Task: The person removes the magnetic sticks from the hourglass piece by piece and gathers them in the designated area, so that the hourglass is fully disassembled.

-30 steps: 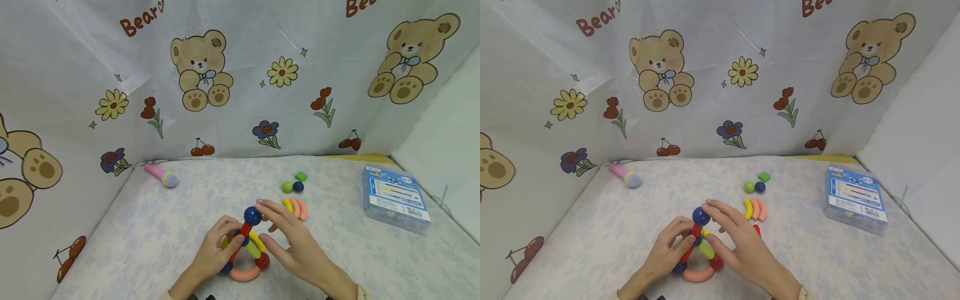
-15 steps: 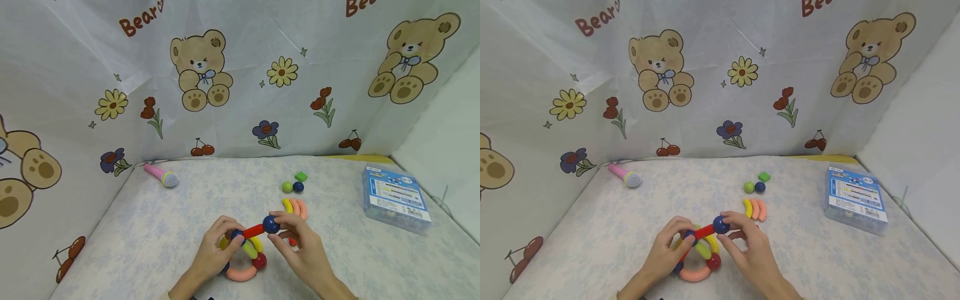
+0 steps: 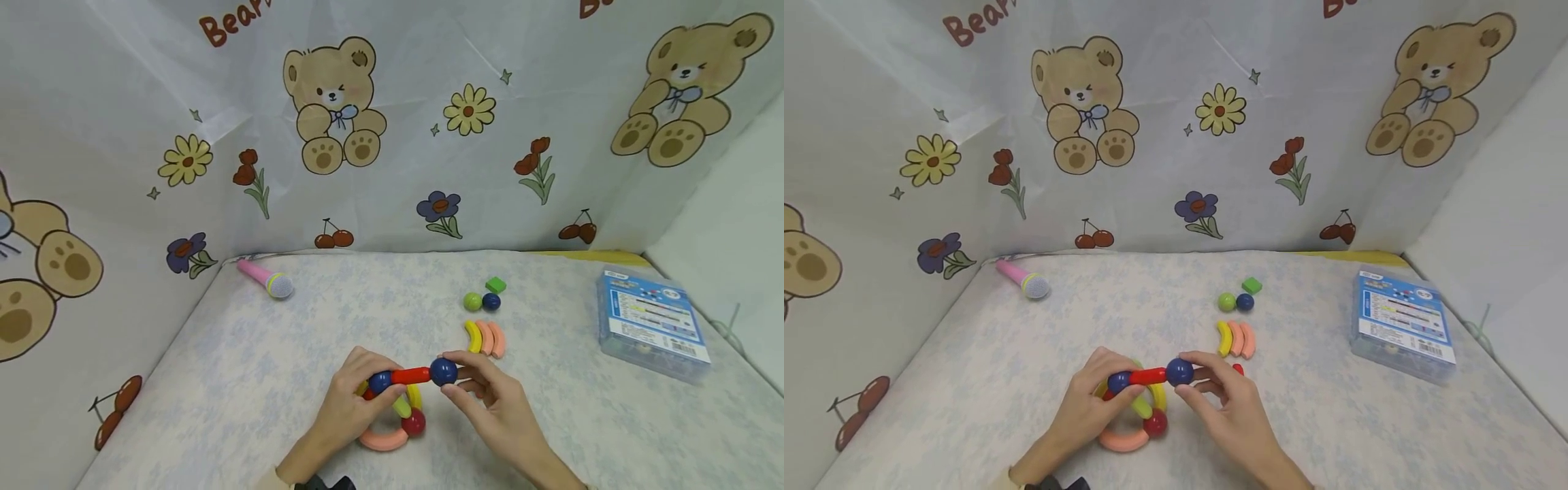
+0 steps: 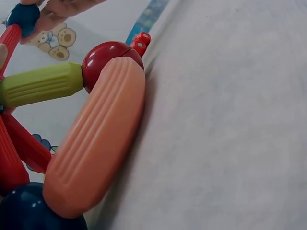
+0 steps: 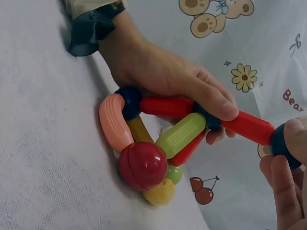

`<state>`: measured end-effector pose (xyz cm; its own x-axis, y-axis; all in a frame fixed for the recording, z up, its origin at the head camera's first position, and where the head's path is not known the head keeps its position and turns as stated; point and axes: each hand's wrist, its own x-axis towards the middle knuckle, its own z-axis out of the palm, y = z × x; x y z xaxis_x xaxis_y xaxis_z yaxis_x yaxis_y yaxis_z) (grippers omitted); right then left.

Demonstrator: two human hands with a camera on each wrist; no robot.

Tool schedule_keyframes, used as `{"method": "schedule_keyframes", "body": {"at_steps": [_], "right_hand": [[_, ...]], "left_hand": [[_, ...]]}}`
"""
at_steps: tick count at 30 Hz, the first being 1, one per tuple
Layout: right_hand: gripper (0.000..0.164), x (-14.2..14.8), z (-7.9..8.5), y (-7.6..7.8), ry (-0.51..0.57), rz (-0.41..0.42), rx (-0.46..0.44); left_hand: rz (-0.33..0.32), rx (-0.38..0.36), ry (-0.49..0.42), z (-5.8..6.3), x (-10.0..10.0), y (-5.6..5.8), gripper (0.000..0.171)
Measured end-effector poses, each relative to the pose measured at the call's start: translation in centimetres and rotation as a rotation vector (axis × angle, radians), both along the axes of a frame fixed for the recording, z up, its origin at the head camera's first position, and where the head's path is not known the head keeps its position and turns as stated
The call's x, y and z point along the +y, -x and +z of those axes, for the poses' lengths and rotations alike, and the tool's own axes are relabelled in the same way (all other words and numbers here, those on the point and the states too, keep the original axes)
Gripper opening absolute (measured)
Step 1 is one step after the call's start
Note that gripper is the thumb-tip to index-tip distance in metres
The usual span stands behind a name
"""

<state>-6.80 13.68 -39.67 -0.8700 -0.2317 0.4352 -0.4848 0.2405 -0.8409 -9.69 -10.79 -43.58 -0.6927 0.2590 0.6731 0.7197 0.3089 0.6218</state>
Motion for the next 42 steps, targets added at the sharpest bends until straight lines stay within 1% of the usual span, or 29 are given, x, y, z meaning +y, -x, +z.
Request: {"method": "schedule_keyframes", "body": {"at_steps": [3,8,14,17,20,23,25,28,30,32,33,38,39,42], "right_hand": [[0.038,0.2,0.0,0.1,0.039,0.045,-0.078],[0.036,0.5,0.1,0.3,0.089,0.116,-0.141],[0.033,0.6,0.4,0.4,0.123,0.149,-0.232],[0.033,0.7,0.6,0.5,0.131,0.16,-0.251],[0.033,0.8,0.6,0.5,0.151,0.165,-0.245],[0.033,0.9,0.6,0.7,0.169,0.165,-0.236],[0.032,0.9,0.8,0.8,0.182,0.139,-0.236],[0.032,1.2,1.2,1.1,0.175,0.097,-0.184],[0.034,1.4,1.4,1.2,0.168,0.097,-0.132],[0.037,1.4,1.4,1.4,0.154,0.133,-0.077],[0.037,1.4,1.3,1.4,0.15,0.159,-0.07],[0.035,0.7,1.5,1.5,0.141,0.209,-0.097],[0.035,0.5,1.5,1.6,0.137,0.22,-0.106],[0.035,0.2,1.6,2.0,0.121,0.238,-0.092]], "left_hand": [[-0.004,-0.018,0.003,0.1,-0.1,0.0,0.025],[-0.012,-0.045,-0.001,0.1,-0.2,0.1,0.025],[-0.031,-0.08,-0.007,0.2,-0.1,0.2,0.024],[-0.037,-0.09,-0.011,0.2,-0.1,0.2,0.024],[-0.052,-0.098,-0.012,0.2,0.1,0.2,0.024],[-0.065,-0.09,-0.009,0.1,0.4,0.3,0.023],[-0.071,-0.071,-0.017,0.1,0.4,0.5,0.019],[-0.062,-0.039,-0.053,0.0,0.4,0.6,0.013],[-0.06,-0.029,-0.068,-0.1,0.4,0.6,0.011],[-0.049,-0.035,-0.072,-0.1,0.3,0.5,0.012],[-0.045,-0.044,-0.069,-0.1,0.3,0.5,0.013],[-0.036,-0.073,-0.062,0.0,0.2,0.4,0.025],[-0.035,-0.071,-0.064,0.0,0.2,0.3,0.026],[-0.046,-0.053,-0.065,-0.1,0.3,0.6,0.029]]}}
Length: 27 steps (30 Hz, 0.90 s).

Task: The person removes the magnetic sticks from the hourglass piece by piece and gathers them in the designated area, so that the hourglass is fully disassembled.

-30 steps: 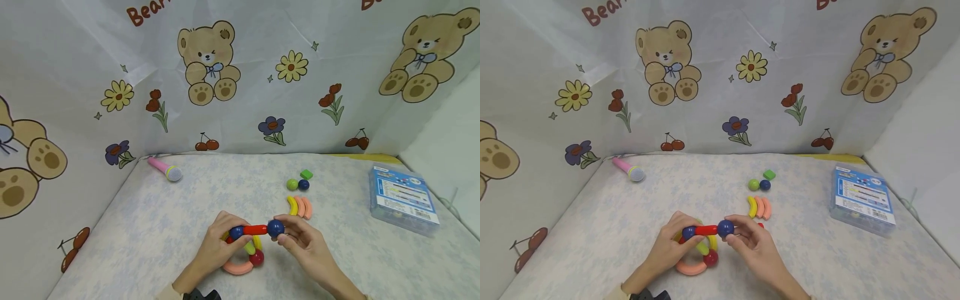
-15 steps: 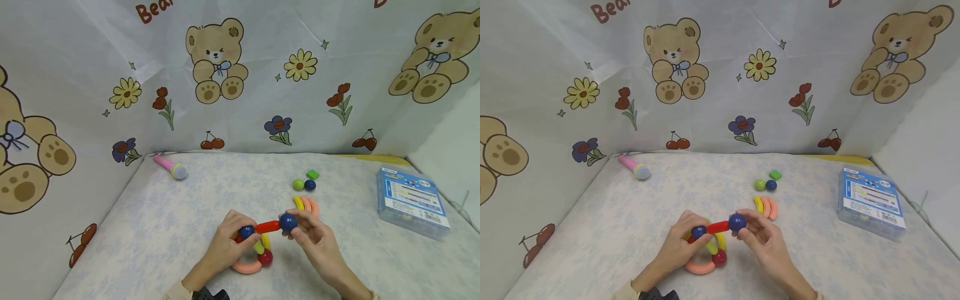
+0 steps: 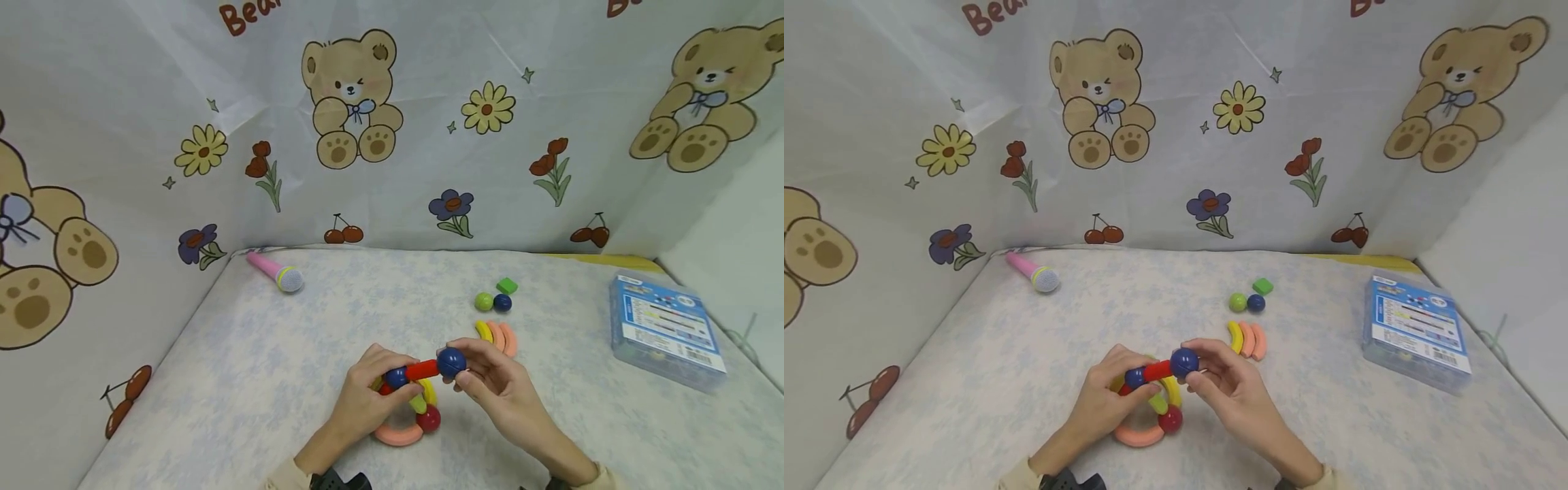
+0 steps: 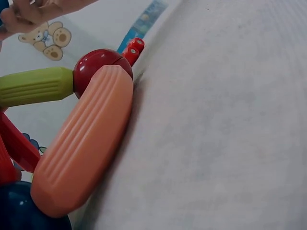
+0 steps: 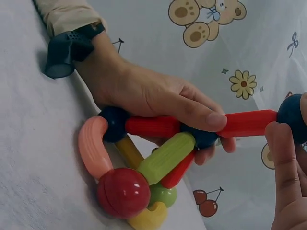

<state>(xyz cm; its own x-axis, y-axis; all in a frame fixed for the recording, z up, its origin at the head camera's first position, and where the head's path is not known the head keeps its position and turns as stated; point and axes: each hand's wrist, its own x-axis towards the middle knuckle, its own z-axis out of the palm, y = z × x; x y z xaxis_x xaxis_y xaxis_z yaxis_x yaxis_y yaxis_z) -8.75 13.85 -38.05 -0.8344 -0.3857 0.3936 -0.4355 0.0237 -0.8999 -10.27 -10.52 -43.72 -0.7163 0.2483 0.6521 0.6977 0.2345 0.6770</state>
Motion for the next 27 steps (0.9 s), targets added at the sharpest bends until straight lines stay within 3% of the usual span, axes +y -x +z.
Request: {"method": "schedule_keyframes", "body": {"at_steps": [8,16,21,27], "right_hand": [[0.035,-0.2,0.6,1.1,-0.062,-0.016,0.019],[0.029,0.9,2.1,1.8,-0.103,0.075,-0.065],[0.029,2.0,4.0,2.3,-0.132,-0.044,-0.1],[0.037,4.1,3.9,4.8,-0.206,-0.271,0.003]], "left_hand": [[0.024,0.033,0.022,-0.2,0.0,0.0,0.031],[0.051,0.063,0.019,0.0,0.1,0.2,0.023],[0.079,0.038,0.002,-0.1,-0.1,0.4,0.025],[0.07,0.043,-0.016,-0.3,0.0,0.3,0.027]]}}
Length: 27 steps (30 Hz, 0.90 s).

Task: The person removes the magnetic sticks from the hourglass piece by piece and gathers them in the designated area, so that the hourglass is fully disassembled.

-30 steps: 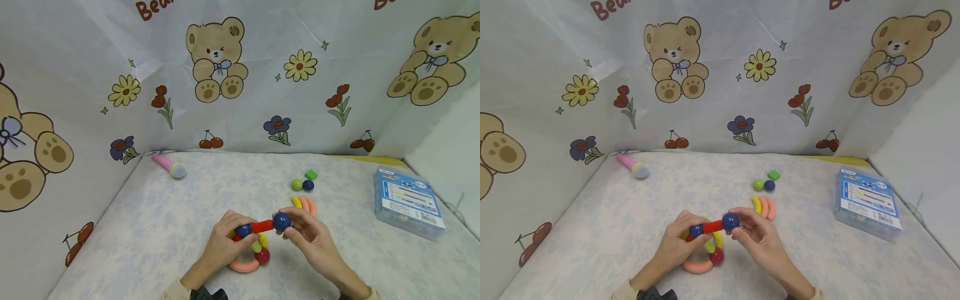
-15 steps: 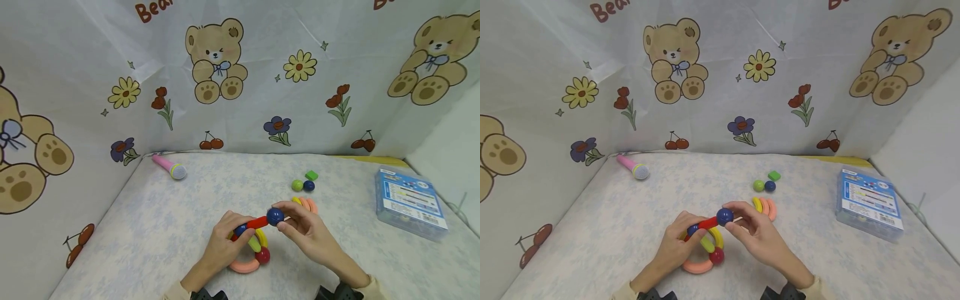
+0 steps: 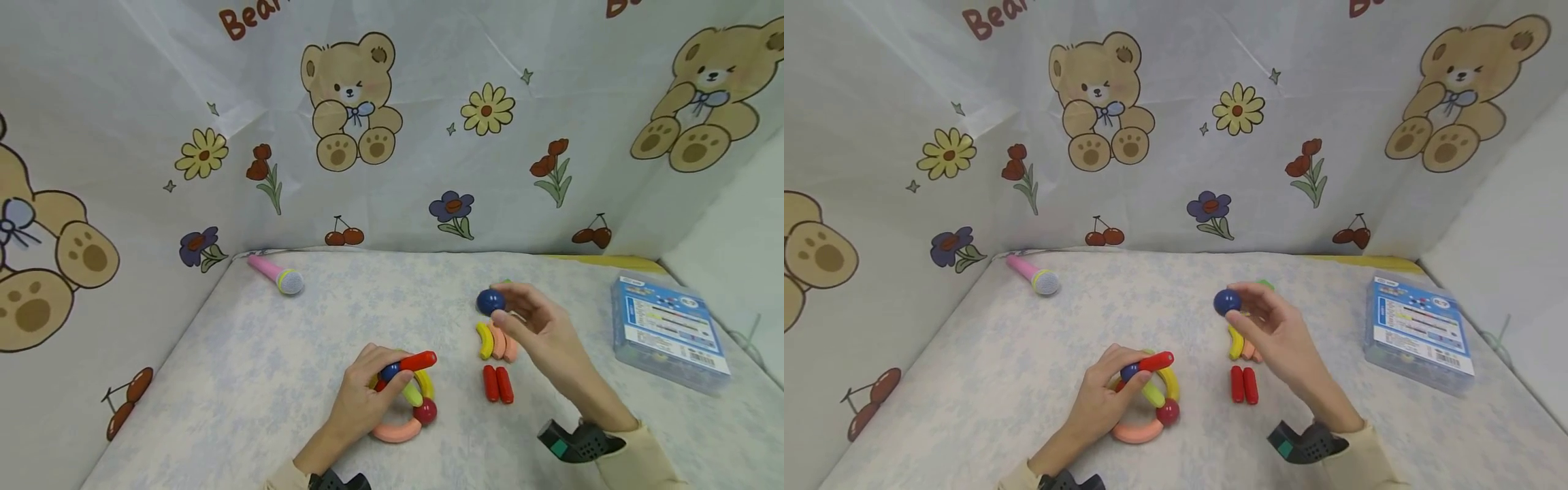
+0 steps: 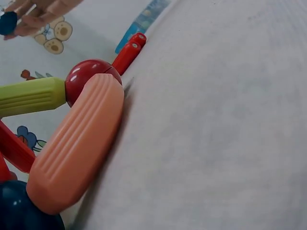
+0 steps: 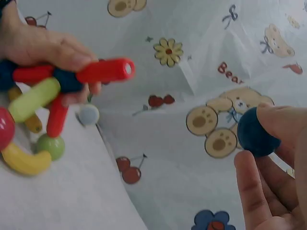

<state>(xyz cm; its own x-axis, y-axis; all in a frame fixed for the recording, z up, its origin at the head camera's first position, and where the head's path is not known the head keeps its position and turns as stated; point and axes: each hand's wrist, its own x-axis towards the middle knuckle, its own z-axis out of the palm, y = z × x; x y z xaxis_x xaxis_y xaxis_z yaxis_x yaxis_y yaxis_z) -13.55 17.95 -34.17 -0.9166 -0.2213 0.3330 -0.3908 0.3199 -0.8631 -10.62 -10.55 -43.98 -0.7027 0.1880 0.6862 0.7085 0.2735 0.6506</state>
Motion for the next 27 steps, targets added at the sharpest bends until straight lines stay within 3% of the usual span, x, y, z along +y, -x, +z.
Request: {"method": "schedule_keyframes", "body": {"at_steps": [5,9,13,15,21,24,27], "right_hand": [[0.046,2.4,-2.1,3.4,-0.074,-0.192,0.024],[0.057,4.2,-4.6,5.2,-0.14,-0.304,-0.074],[0.061,5.5,-6.7,6.1,-0.187,-0.361,-0.157],[0.06,5.9,-7.6,6.4,-0.214,-0.379,-0.174],[0.055,6.6,-9.8,7.1,-0.293,-0.406,-0.16],[0.051,6.8,-10.4,7.2,-0.335,-0.403,-0.085],[0.049,6.8,-10.6,7.2,-0.381,-0.396,-0.014]], "left_hand": [[0.012,0.014,0.011,-0.1,0.1,0.0,0.024],[0.024,0.03,0.038,-0.2,-0.1,-0.1,0.028],[0.014,0.014,0.089,-0.2,-0.5,-0.2,0.04],[-0.002,-0.048,0.124,-0.1,-0.7,-0.3,0.042],[-0.059,-0.36,0.146,-0.1,-0.9,-0.4,0.031],[-0.089,-0.4,0.122,-0.1,-0.7,-0.3,0.027],[-0.094,-0.393,0.116,-0.1,-0.7,-0.3,0.024]]}}
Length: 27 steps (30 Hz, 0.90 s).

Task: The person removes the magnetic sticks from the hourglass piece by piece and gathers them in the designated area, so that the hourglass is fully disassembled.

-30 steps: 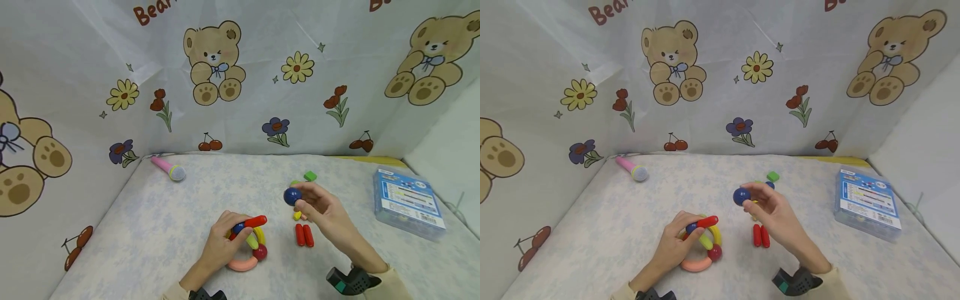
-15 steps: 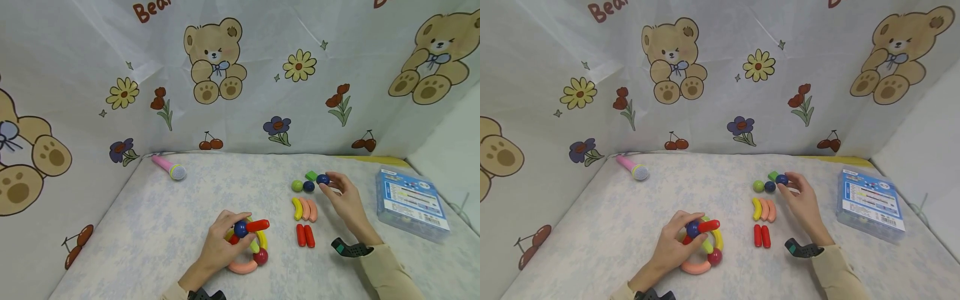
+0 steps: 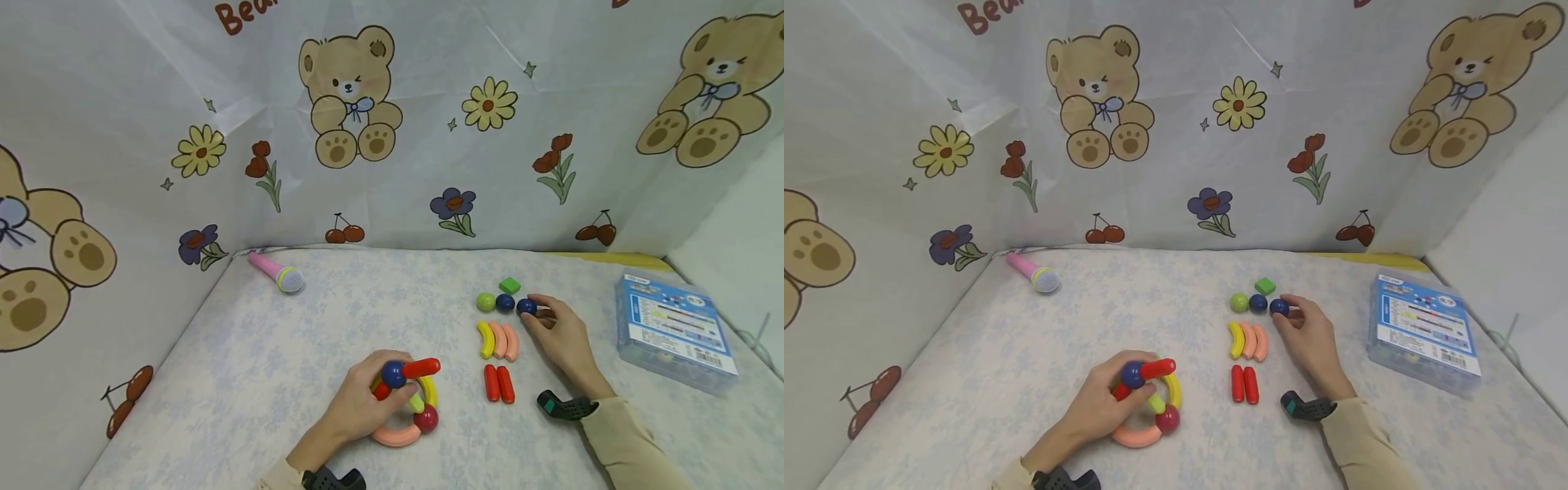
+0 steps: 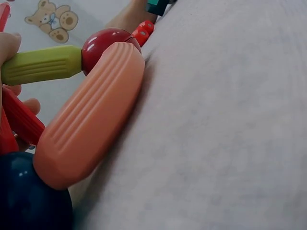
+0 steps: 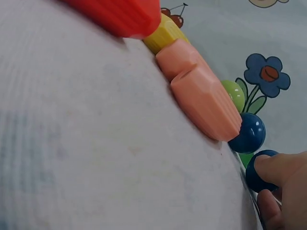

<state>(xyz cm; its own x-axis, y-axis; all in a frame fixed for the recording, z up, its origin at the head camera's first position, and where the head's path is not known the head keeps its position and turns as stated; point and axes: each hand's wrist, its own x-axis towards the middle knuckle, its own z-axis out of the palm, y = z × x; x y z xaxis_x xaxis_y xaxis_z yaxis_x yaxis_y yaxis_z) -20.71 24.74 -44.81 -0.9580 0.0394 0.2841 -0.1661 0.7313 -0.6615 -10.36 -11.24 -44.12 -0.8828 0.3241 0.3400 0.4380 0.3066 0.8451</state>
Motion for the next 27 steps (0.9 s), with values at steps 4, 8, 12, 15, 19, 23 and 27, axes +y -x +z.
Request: {"method": "schedule_keyframes", "body": {"at_steps": [4,8,12,15,19,23,27], "right_hand": [[0.051,0.0,0.1,0.0,-0.018,-0.001,0.022],[0.051,-0.1,0.4,-0.2,-0.003,-0.026,0.04],[0.045,-0.7,1.3,-0.5,0.022,-0.056,0.103],[0.04,-1.5,2.4,-1.0,0.047,-0.034,0.183],[0.036,-3.5,4.5,-2.1,0.06,0.101,0.299],[0.032,-6.3,6.2,-4.0,0.069,0.307,0.281],[0.031,-8.9,7.1,-6.3,0.134,0.552,0.149]], "left_hand": [[0.01,0.01,0.014,0.2,0.1,0.0,0.022],[0.021,0.042,0.031,0.2,0.1,0.1,0.021],[0.041,0.072,0.046,0.0,0.0,0.1,0.022],[0.055,0.128,0.049,-0.1,-0.2,0.1,0.02],[0.064,0.184,0.041,-0.3,-0.3,0.1,0.018],[0.054,0.177,0.028,-0.3,-0.2,0.2,0.018],[0.04,0.155,0.009,-0.4,-0.1,0.3,0.022]]}}
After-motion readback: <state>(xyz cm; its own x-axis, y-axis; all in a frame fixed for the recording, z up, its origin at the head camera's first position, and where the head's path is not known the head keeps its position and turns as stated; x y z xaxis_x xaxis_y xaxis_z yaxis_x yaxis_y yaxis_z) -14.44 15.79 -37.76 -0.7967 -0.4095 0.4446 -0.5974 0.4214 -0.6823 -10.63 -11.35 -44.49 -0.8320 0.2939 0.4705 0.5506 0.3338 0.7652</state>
